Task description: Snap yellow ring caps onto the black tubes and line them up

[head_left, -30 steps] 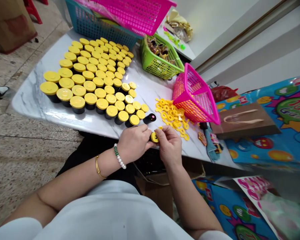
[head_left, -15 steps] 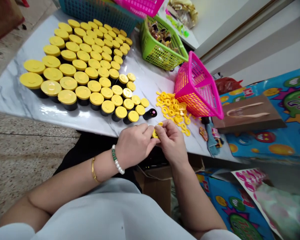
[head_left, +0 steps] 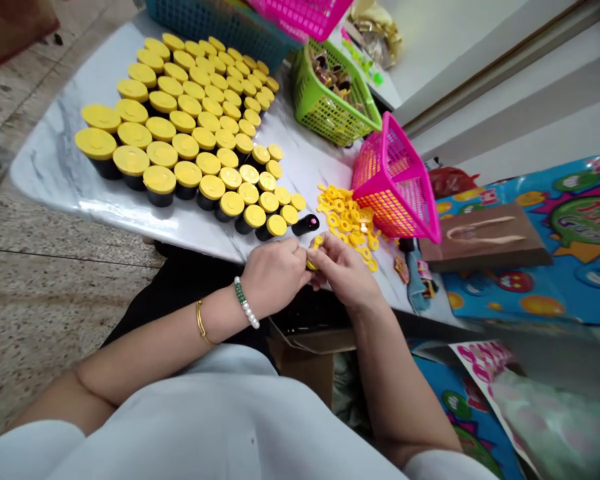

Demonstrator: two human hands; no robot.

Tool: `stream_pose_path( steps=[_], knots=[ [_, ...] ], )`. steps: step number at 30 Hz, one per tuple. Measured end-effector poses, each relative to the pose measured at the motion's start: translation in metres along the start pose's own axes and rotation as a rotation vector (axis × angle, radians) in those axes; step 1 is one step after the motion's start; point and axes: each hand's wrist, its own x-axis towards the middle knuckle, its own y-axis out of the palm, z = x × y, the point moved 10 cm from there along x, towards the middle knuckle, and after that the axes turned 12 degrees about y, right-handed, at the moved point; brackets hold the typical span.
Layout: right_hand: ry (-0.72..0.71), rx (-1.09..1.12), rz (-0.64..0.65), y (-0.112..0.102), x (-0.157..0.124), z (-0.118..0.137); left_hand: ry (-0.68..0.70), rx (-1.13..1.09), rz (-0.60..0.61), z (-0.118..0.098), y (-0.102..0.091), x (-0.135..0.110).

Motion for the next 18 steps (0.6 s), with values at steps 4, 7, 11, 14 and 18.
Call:
stream_pose_path(
  steps=[4,7,11,14,18],
  knots=[
    [-0.030,0.014,0.000,0.006,-0.001,0.002,-0.031,0.012,-0.011,0.004,-0.001,-0.001],
    [-0.044,0.113,-0.038,0.000,-0.002,-0.002,0.005,0.014,-0.032,0.002,-0.002,-0.002],
    [-0.008,0.295,-0.086,-0.020,0.004,-0.010,0.065,0.016,-0.047,-0.001,-0.002,-0.004],
    [0.076,0.198,0.039,-0.015,0.011,-0.009,0.068,0.019,-0.041,-0.001,-0.002,-0.005],
    [0.087,-0.140,0.227,0.001,0.004,0.003,0.047,0.017,-0.005,0.000,0.001,-0.004]
  ],
)
